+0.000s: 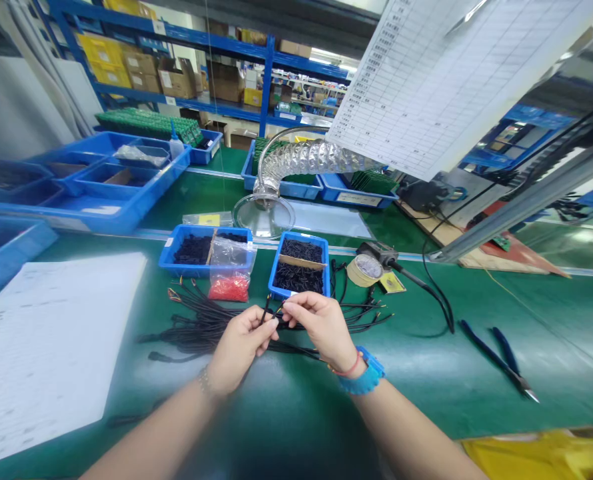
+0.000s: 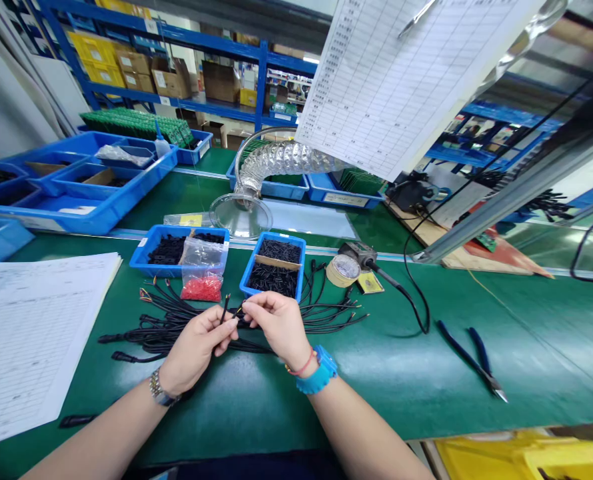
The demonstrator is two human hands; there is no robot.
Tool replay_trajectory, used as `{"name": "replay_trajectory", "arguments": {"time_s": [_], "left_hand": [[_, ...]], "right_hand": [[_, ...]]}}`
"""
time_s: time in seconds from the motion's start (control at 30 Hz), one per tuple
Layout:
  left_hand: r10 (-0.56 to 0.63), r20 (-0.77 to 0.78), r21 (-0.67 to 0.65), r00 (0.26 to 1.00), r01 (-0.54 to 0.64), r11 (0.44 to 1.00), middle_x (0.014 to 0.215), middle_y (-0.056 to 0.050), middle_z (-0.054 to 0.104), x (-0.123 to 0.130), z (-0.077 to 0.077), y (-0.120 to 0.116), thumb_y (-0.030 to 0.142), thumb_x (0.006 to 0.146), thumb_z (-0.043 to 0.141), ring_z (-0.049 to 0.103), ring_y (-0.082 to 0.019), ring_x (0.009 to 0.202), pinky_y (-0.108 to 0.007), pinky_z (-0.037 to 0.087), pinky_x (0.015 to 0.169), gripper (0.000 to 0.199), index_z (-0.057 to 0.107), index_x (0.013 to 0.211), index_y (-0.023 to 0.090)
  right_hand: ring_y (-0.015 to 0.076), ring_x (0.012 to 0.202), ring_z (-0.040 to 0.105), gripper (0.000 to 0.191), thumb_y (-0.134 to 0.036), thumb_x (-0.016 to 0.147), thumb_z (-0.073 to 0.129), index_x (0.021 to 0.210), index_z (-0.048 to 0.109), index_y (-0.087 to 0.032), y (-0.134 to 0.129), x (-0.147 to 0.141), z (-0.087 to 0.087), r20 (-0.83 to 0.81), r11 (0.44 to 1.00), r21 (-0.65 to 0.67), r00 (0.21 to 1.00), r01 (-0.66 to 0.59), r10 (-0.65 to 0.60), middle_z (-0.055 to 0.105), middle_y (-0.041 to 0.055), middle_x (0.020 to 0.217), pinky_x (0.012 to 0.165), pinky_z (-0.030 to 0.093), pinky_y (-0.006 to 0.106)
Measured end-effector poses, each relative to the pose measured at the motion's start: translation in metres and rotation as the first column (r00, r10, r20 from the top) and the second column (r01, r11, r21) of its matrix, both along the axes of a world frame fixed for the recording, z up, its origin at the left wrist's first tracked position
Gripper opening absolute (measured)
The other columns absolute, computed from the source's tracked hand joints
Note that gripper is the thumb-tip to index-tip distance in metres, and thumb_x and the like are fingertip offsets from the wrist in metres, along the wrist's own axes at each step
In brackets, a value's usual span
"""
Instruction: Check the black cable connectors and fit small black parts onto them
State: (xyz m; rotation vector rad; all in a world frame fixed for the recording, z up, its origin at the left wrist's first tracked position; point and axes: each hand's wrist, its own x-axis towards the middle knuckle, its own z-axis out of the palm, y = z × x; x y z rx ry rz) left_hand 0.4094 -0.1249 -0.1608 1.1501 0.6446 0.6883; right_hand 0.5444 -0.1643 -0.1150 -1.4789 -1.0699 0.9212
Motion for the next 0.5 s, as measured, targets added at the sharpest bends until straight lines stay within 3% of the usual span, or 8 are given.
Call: {"name": "replay_trajectory", "arguments": {"time_s": [0.17,0.33,0.43,0.5], "left_hand": [[-0.030,-0.015,0.014,0.999,0.030,0.999,0.062,0.002,0.051,-0.0002,0.0001,0.0002,0.033,0.076,0.052,0.035,-0.005,0.047,-0.018,0.026,0.043,0.021,0.046,0.069,0.015],[-0.052,0.007,-0.019,0.999,0.052,0.998,0.061,0.003,0.049,-0.0008,0.0003,0.0004,0.035,0.077,0.051,0.031,-0.004,0.046,-0.018,0.022,0.042,0.022,0.046,0.071,0.014],[-0.055,-0.017,-0.001,0.998,0.055,0.999,0.061,0.003,0.050,-0.0015,0.0024,0.0003,0.035,0.077,0.051,0.030,-0.004,0.045,-0.018,0.022,0.042,0.022,0.046,0.071,0.014],[-0.057,-0.034,0.021,0.998,0.058,0.998,0.060,0.003,0.050,-0.0019,0.0038,0.0000,0.033,0.077,0.051,0.030,-0.004,0.045,-0.018,0.023,0.042,0.020,0.047,0.072,0.014]], "right_hand": [[0.0063,0.046,0.048,0.015,-0.027,0.066,0.064,0.064,0.059,-0.013,0.0009,-0.0023,-0.0039,-0.066,0.996,-0.051,0.996,-0.068,0.064,0.058,-0.0013,0.054,0.046,0.040,0.020],[0.0070,0.049,0.049,0.022,-0.027,0.065,0.065,0.083,0.063,-0.014,-0.0006,0.0028,0.0005,-0.100,0.994,-0.058,0.992,-0.088,0.082,0.058,-0.0023,0.058,0.047,0.040,0.020],[0.0075,0.050,0.048,0.015,-0.027,0.068,0.063,0.072,0.064,-0.013,-0.0002,0.0060,0.0016,-0.082,0.997,-0.031,0.994,-0.076,0.073,0.057,-0.0007,0.056,0.048,0.039,0.021],[0.0068,0.048,0.047,0.015,-0.027,0.069,0.063,0.065,0.062,-0.013,0.0009,0.0070,0.0008,-0.171,0.993,-0.039,0.980,-0.108,0.100,0.056,-0.0009,0.054,0.046,0.037,0.021]]}}
